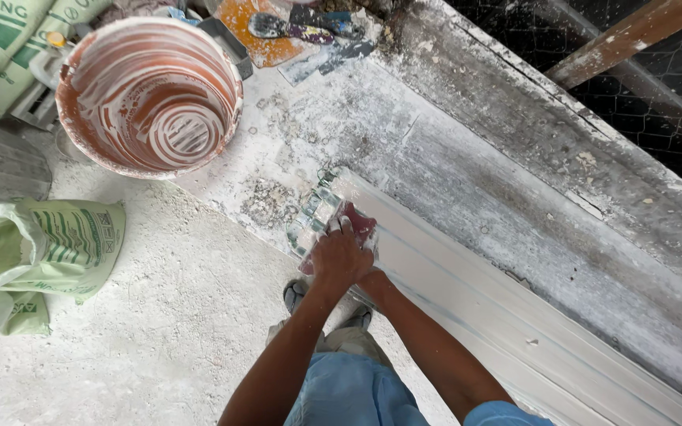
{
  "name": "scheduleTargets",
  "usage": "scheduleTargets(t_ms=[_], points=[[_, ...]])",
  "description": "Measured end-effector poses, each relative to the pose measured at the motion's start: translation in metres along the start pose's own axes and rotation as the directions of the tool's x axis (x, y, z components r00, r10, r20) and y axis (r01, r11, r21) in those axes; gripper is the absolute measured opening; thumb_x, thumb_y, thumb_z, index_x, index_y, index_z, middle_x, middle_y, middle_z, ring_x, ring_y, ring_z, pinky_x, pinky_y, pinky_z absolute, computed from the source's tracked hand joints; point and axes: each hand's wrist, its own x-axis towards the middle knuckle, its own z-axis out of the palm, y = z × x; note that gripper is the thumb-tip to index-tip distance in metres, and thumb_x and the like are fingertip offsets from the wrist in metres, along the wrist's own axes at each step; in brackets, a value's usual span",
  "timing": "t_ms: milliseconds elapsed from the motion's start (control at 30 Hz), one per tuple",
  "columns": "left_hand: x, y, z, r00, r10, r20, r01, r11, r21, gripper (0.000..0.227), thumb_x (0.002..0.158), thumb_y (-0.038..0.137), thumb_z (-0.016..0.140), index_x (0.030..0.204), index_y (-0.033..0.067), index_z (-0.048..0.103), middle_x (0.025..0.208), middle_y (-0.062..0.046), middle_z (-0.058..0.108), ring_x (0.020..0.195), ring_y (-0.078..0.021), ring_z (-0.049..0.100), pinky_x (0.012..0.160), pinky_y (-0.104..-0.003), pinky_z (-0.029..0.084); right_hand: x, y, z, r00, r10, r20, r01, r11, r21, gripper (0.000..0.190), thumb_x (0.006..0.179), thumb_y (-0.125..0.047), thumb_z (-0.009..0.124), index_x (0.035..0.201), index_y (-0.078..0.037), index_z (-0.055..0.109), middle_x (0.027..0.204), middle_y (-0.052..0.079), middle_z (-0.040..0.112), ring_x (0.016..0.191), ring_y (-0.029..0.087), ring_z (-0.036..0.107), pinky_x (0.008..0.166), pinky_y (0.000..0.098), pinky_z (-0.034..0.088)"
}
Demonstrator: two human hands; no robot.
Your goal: The person uses a trowel to smooth a wet plaster-like substance along a long, narrow, grooved surface. They repeatedly scrape and level the material to create a uniform finish.
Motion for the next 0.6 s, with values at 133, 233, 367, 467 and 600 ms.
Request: scheduleTargets(t_ms=[133,233,367,467,600], points=[[-0.007,0.008,0.010,0.997,0.019,-0.070,-0.018,1.000,0.013,0.084,0.080,0.041,0.061,0.151,0.0014,0.038,0.139,-0.025,0.056,0.117,-0.0452,0.062,0.098,-0.054,0.052,-0.001,0.003,0.000,1.000,-0.020,0.007,0.020,1.000,-0.009,0.061,0.102,-0.050,0.039,0.146,-0.007,0.045,0.141,0.013,0.048,0.136,0.026,0.038,0.119,0.0356,0.024],[-0.007,0.006,0.007,0.991,0.021,-0.130,-0.017,0.999,0.035,0.085,0.078,0.043,0.063,0.149,0.0030,0.037,0.146,-0.025,0.049,0.118,-0.0467,0.059,0.095,-0.055,0.051,0.007,0.001,0.000,1.000,-0.028,0.004,0.028,1.000,-0.008,0.061,0.102,-0.049,0.039,0.146,-0.007,0.045,0.141,0.013,0.048,0.136,0.026,0.038,0.119,0.0358,0.025],[0.005,-0.003,-0.011,0.996,-0.083,0.017,0.083,0.996,0.036,0.083,0.085,0.040,0.057,0.155,0.0031,0.034,0.137,-0.024,0.058,0.120,-0.0423,0.061,0.097,-0.053,0.053,0.019,-0.004,-0.002,0.999,-0.047,0.003,0.047,0.999,0.014,0.060,0.103,-0.049,0.039,0.146,-0.007,0.045,0.141,0.013,0.048,0.136,0.026,0.039,0.118,0.0361,0.025],[0.006,-0.007,-0.014,0.998,-0.053,-0.018,0.054,0.998,0.033,0.081,0.084,0.037,0.056,0.154,0.0019,0.037,0.135,-0.023,0.061,0.121,-0.0416,0.061,0.100,-0.051,0.052,0.018,-0.007,-0.001,0.999,-0.047,0.001,0.047,0.999,0.027,0.060,0.103,-0.048,0.039,0.146,-0.007,0.045,0.140,0.013,0.048,0.136,0.026,0.039,0.118,0.0363,0.026],[0.002,-0.003,-0.001,1.000,-0.019,-0.002,0.019,0.999,0.027,0.081,0.083,0.035,0.056,0.153,0.0003,0.037,0.132,-0.025,0.061,0.120,-0.0426,0.060,0.100,-0.052,0.052,0.004,-0.002,0.003,1.000,-0.025,-0.001,0.025,0.999,0.032,0.059,0.103,-0.048,0.039,0.146,-0.007,0.045,0.140,0.012,0.048,0.135,0.026,0.039,0.118,0.0366,0.026]])
